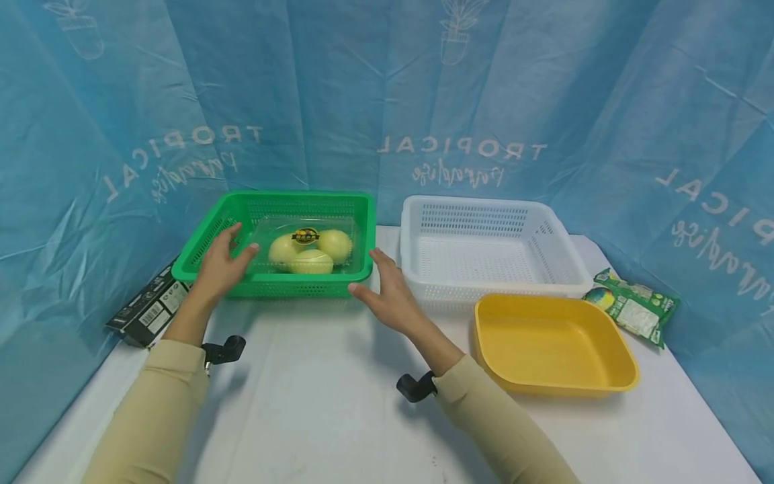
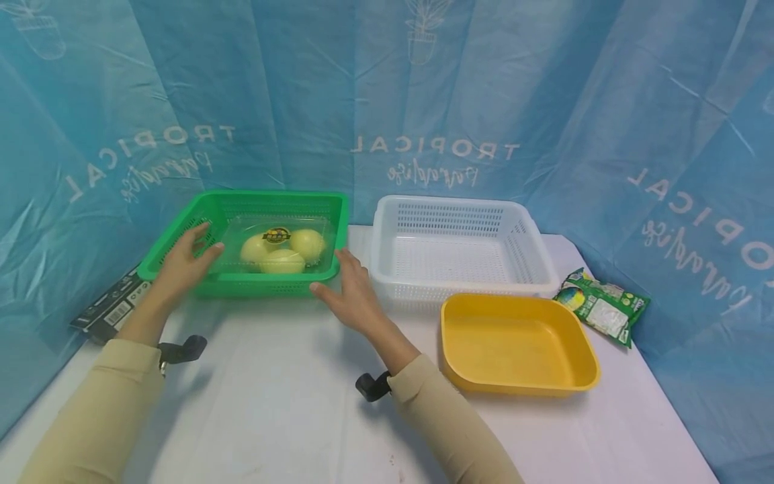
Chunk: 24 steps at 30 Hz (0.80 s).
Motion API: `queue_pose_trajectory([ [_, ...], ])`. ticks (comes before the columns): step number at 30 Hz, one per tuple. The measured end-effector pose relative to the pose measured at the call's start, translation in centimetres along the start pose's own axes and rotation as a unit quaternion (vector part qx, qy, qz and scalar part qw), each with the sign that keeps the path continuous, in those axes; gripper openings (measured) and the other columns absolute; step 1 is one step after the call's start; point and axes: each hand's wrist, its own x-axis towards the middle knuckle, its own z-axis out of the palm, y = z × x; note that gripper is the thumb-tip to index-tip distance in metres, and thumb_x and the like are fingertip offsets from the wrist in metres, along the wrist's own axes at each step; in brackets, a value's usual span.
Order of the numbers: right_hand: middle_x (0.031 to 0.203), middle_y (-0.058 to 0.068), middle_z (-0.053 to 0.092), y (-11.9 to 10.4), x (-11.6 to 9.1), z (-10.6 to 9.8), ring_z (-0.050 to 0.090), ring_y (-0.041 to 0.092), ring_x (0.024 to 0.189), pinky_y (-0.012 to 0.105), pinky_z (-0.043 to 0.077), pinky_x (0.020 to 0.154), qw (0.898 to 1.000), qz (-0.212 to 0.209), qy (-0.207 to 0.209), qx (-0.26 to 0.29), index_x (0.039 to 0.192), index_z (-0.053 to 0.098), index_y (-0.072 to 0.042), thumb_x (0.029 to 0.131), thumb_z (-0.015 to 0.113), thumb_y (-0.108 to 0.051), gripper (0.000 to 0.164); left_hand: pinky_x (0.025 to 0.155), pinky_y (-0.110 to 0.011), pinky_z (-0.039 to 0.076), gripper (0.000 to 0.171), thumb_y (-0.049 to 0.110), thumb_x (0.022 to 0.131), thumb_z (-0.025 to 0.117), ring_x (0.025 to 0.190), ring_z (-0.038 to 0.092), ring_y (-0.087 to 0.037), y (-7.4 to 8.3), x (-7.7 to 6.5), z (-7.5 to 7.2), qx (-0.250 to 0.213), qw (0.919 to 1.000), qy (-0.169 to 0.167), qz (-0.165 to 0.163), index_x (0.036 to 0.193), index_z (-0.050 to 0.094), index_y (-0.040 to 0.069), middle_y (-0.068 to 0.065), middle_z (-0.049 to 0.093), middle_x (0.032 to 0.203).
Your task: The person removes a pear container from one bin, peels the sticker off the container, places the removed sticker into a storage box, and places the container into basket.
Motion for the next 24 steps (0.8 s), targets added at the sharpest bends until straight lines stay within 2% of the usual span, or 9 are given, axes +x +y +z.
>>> queue_pose_trajectory([
  [16,0.159,0.006,0.016,0.4,0.8,0.7,0.015,0.03,0.147,0.055,0.021,0.115,1.0,0.022,-0.005,0.007,0.151,0.019,-0.013,0.091,0.056,-0.047,0.078,0.105,-0.065,0.029,0.074,0.047,0.098,0.039,0.14,0.019,-0.048,-0.1,2.0,-0.5,0.011,0.998,-0.052,-0.033,0.153,0.004,0.013,-0.025,0.01,0.156],
  [24,0.159,0.011,0.014,0.8,1.4,1.0,0.016,0.03,0.147,0.055,0.024,0.115,1.0,0.016,0.004,0.008,0.151,0.019,-0.01,0.091,0.055,-0.046,0.078,0.106,-0.063,0.029,0.077,0.049,0.097,0.04,0.141,0.017,-0.047,-0.4,2.8,-0.5,0.001,0.9959,-0.077,-0.048,0.153,0.002,0.013,-0.024,0.006,0.157],
])
